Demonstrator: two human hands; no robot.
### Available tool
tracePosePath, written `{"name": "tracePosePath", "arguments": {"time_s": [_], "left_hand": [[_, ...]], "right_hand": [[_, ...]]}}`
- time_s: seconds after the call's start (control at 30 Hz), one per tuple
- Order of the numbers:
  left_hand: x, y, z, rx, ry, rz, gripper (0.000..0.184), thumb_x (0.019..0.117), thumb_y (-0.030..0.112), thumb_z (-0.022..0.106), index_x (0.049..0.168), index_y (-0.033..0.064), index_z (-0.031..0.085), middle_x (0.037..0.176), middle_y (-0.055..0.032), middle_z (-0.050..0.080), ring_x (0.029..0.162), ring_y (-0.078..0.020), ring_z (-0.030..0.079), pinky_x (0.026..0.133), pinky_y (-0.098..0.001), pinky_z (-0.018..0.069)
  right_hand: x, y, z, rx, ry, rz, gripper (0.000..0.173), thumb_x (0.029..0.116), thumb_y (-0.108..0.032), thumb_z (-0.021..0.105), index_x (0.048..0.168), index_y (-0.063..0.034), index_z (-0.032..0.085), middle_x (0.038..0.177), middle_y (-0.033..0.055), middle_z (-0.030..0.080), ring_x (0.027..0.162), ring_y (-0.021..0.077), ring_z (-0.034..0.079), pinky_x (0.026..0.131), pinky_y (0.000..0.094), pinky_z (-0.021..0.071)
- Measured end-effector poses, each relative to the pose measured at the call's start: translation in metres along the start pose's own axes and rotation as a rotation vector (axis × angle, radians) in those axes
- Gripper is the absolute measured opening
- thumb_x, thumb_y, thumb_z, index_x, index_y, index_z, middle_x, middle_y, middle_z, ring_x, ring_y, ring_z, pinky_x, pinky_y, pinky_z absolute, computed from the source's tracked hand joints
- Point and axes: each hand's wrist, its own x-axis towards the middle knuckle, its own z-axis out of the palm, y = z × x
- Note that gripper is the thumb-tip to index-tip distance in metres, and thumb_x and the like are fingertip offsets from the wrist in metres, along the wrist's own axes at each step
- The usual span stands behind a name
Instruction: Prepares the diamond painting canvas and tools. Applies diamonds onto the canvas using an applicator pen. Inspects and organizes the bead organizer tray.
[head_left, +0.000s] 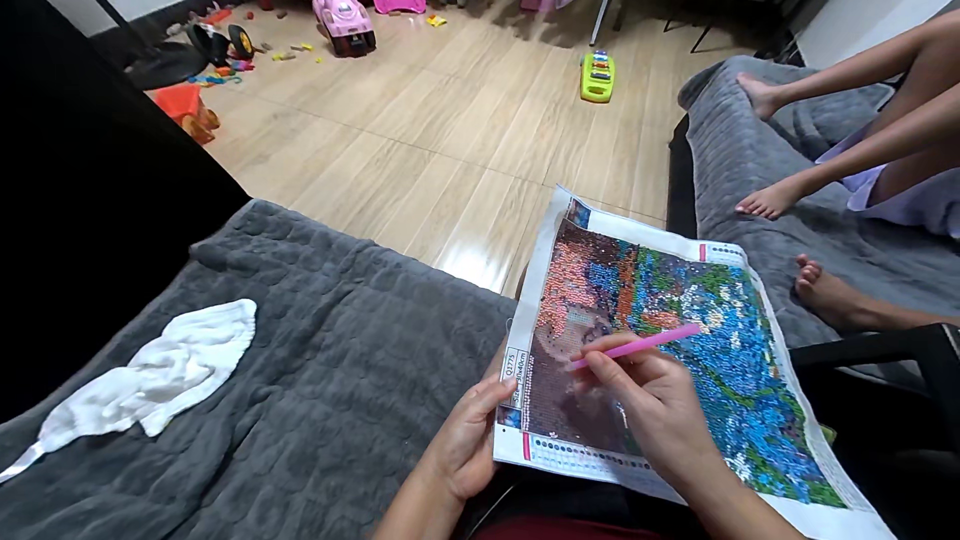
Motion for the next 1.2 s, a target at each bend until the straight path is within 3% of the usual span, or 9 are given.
{"name": "tracePosePath", "arguments": {"time_s": [0.13, 0.23, 0.6, 1.2], "left_hand": [[-0.013, -0.013, -0.008, -0.016, -0.027, -0.031, 0.018, 0.0918, -0.001, 0.057, 0.108, 0.0037, 0.064, 0.101, -0.0134, 0.076, 0.093, -0.0212, 0.076, 0.087, -0.0375, 0.062], [-0.016, -0.016, -0.009, -0.018, -0.062, -0.062, 0.02, 0.086, -0.004, 0.063, 0.104, 0.0056, 0.066, 0.1, -0.0127, 0.077, 0.092, -0.0209, 0.076, 0.088, -0.037, 0.0617], [-0.015, -0.018, -0.006, -0.027, -0.093, -0.105, 0.024, 0.0851, -0.002, 0.059, 0.105, 0.0089, 0.067, 0.104, -0.0122, 0.076, 0.096, -0.0216, 0.076, 0.09, -0.0381, 0.0612], [-0.015, -0.018, -0.008, -0.052, -0.124, -0.117, 0.026, 0.0857, -0.003, 0.057, 0.106, 0.0091, 0.067, 0.105, -0.0127, 0.076, 0.098, -0.0227, 0.076, 0.091, -0.0392, 0.0607]], "right_hand": [[-0.024, 0.005, -0.012, -0.057, -0.032, -0.027, 0.015, 0.1001, -0.015, 0.057, 0.097, -0.0082, 0.071, 0.088, -0.0038, 0.074, 0.073, 0.0054, 0.072, 0.066, 0.0217, 0.0624], [-0.038, 0.007, -0.018, -0.113, -0.03, -0.014, 0.017, 0.1003, -0.017, 0.057, 0.096, -0.0068, 0.07, 0.087, -0.0063, 0.073, 0.072, -0.0002, 0.07, 0.065, 0.0177, 0.0605], [-0.049, 0.017, -0.021, -0.201, -0.066, -0.067, 0.025, 0.1009, -0.023, 0.056, 0.093, -0.0028, 0.07, 0.086, -0.0013, 0.071, 0.07, -0.004, 0.066, 0.064, 0.0136, 0.0566], [-0.048, 0.023, -0.017, -0.232, -0.064, -0.133, 0.027, 0.1021, -0.024, 0.056, 0.094, -0.0036, 0.07, 0.085, -0.0011, 0.071, 0.072, -0.0043, 0.066, 0.066, 0.0122, 0.0562]]}}
